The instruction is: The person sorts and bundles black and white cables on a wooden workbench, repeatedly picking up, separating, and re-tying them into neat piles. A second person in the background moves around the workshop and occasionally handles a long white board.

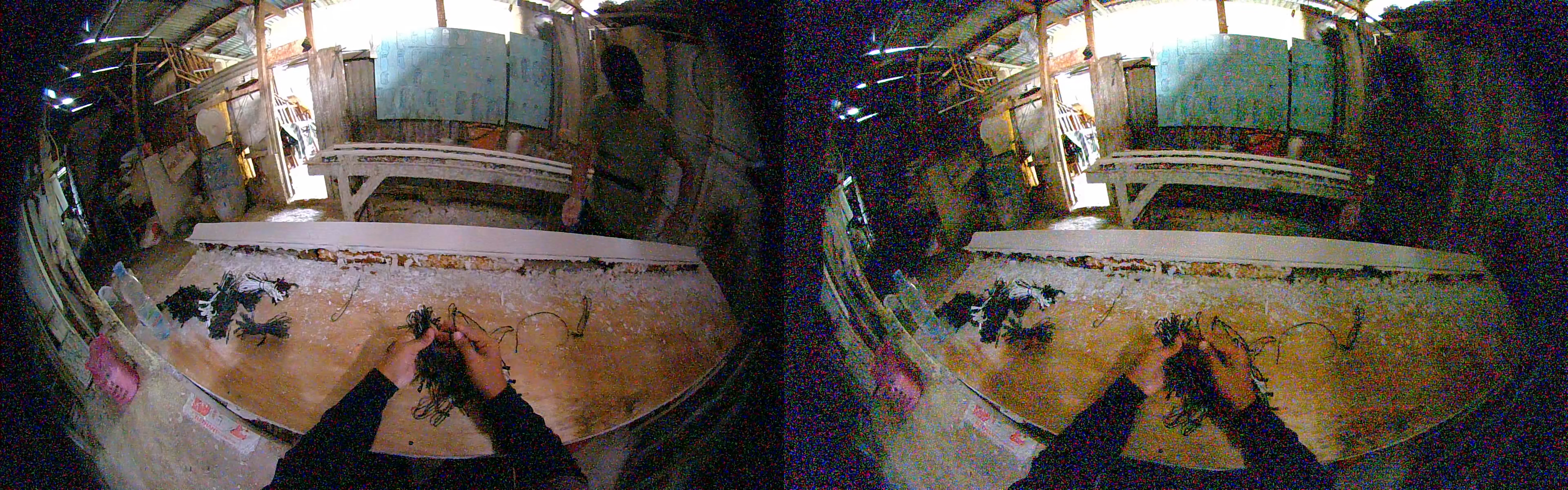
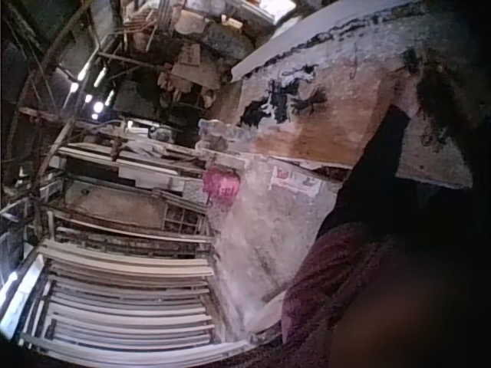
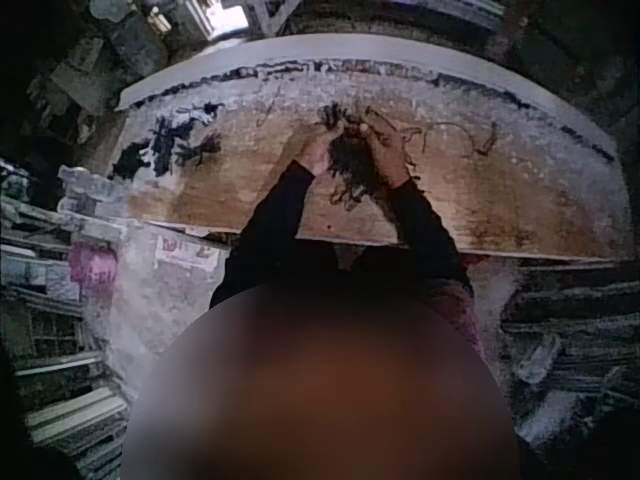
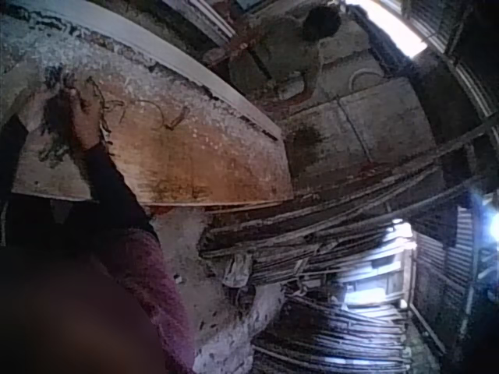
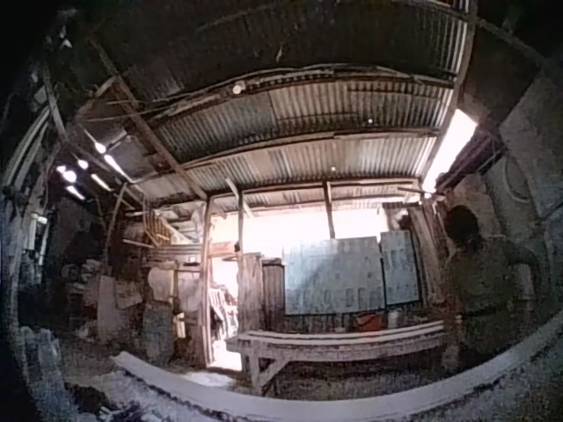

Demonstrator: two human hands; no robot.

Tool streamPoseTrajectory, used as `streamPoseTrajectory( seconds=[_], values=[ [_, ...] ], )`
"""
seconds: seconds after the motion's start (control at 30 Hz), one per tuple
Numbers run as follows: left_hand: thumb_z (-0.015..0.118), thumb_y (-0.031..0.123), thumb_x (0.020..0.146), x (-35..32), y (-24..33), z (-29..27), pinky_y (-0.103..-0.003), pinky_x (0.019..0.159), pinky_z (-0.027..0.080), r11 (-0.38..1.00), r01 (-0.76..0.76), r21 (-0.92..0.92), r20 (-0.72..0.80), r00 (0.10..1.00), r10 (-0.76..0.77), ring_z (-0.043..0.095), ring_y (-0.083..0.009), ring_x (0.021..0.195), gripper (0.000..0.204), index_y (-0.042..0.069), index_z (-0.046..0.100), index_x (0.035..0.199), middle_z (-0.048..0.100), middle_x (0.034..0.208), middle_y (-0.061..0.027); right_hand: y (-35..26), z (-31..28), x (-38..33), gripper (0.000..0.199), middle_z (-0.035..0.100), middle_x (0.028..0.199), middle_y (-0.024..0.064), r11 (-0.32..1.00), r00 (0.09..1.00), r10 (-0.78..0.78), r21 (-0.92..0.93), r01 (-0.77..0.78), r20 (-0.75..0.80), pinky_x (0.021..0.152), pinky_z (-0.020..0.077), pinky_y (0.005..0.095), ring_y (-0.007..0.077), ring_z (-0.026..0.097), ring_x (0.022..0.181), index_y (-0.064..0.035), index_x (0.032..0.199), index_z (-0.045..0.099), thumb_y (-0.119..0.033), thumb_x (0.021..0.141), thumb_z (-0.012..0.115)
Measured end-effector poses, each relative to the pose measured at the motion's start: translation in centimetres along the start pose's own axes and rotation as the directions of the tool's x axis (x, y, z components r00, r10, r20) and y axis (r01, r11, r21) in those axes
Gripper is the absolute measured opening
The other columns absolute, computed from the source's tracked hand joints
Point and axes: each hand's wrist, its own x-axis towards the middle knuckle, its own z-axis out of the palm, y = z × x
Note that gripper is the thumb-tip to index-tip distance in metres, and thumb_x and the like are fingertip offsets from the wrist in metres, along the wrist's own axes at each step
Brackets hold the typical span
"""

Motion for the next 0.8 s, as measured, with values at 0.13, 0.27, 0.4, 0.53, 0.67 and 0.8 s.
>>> streamPoseTrajectory(
  seconds=[0.13, 0.27, 0.4, 0.53, 0.67, 0.8],
  values=[
    [0.054, 0.023, 0.087, 0.0, -0.3, -0.2, -0.027, 0.077, 0.045, 0.997, -0.003, 0.071, 0.009, 1.0, 0.002, 0.055, -0.0125, 0.089, 0.026, 0.007, 0.052, 0.107, 0.058, 0.097, -0.0011, 0.6, -0.4, -0.1, 0.026, 0.062, 0.096, 0.0048, 0.999, 0.999, 0.003, -0.037, -0.002, 0.036, 0.076, 0.0459, 0.0275, 0.0122, 0.056, 0.081, -0.0002, 0.108, 0.059, -0.014, 0.086, 0.055],
    [0.055, 0.02, 0.086, 0.5, -1.0, -0.5, -0.025, 0.073, 0.043, 0.998, 0.011, 0.068, 0.122, 0.992, -0.019, 0.052, -0.0111, 0.087, 0.027, 0.008, 0.049, 0.109, 0.056, 0.091, 0.0013, 0.6, -0.5, -0.1, 0.028, 0.061, 0.095, 0.0052, 0.996, 0.994, 0.079, -0.052, -0.075, 0.071, 0.078, 0.0453, 0.0277, 0.013, 0.056, 0.083, 0.0003, 0.108, 0.057, -0.008, 0.082, 0.06],
    [0.055, 0.021, 0.086, 0.8, -1.5, -0.8, -0.024, 0.067, 0.041, 0.978, -0.079, 0.194, 0.101, 0.993, 0.06, 0.05, -0.0098, 0.078, 0.025, 0.009, 0.049, 0.108, 0.054, 0.086, 0.0025, 1.0, -0.4, 0.0, 0.032, 0.06, 0.095, 0.0057, 0.935, 0.978, -0.206, -0.295, 0.196, -0.005, 0.08, 0.0441, 0.0282, 0.0151, 0.056, 0.085, -0.0012, 0.107, 0.052, -0.006, 0.078, 0.064],
    [0.052, 0.027, 0.087, 0.8, -0.6, -1.4, -0.025, 0.064, 0.04, 0.978, -0.135, 0.162, -0.013, 0.99, 0.139, 0.046, -0.0096, 0.067, 0.023, 0.011, 0.049, 0.104, 0.048, 0.074, 0.0031, 1.4, -0.8, 0.6, 0.031, 0.06, 0.097, 0.0073, 0.928, 0.957, -0.267, -0.298, 0.224, -0.11, 0.081, 0.0433, 0.0298, 0.0179, 0.056, 0.088, -0.0042, 0.103, 0.05, -0.007, 0.076, 0.065],
    [0.051, 0.033, 0.087, 0.5, 1.9, -2.4, -0.027, 0.062, 0.04, 0.957, -0.169, -0.235, -0.101, 0.984, 0.149, 0.042, -0.0101, 0.06, 0.022, 0.012, 0.049, 0.095, 0.04, 0.065, 0.0039, 1.5, -2.1, 1.4, 0.027, 0.06, 0.094, 0.009, 0.656, 0.916, -0.401, -0.708, 0.262, -0.032, 0.079, 0.0419, 0.035, 0.0248, 0.057, 0.088, -0.0067, 0.097, 0.055, -0.009, 0.073, 0.066],
    [0.054, 0.035, 0.085, 0.1, 3.5, -2.9, -0.029, 0.059, 0.04, 0.897, -0.293, -0.33, -0.208, 0.95, 0.234, 0.041, -0.0103, 0.058, 0.023, 0.013, 0.046, 0.085, 0.038, 0.064, 0.0047, 1.8, -3.0, 1.6, 0.029, 0.059, 0.09, 0.0096, 0.219, 0.929, -0.356, -0.958, 0.183, 0.096, 0.078, 0.0388, 0.0422, 0.0304, 0.055, 0.086, -0.0108, 0.096, 0.06, -0.018, 0.069, 0.067]
  ],
)
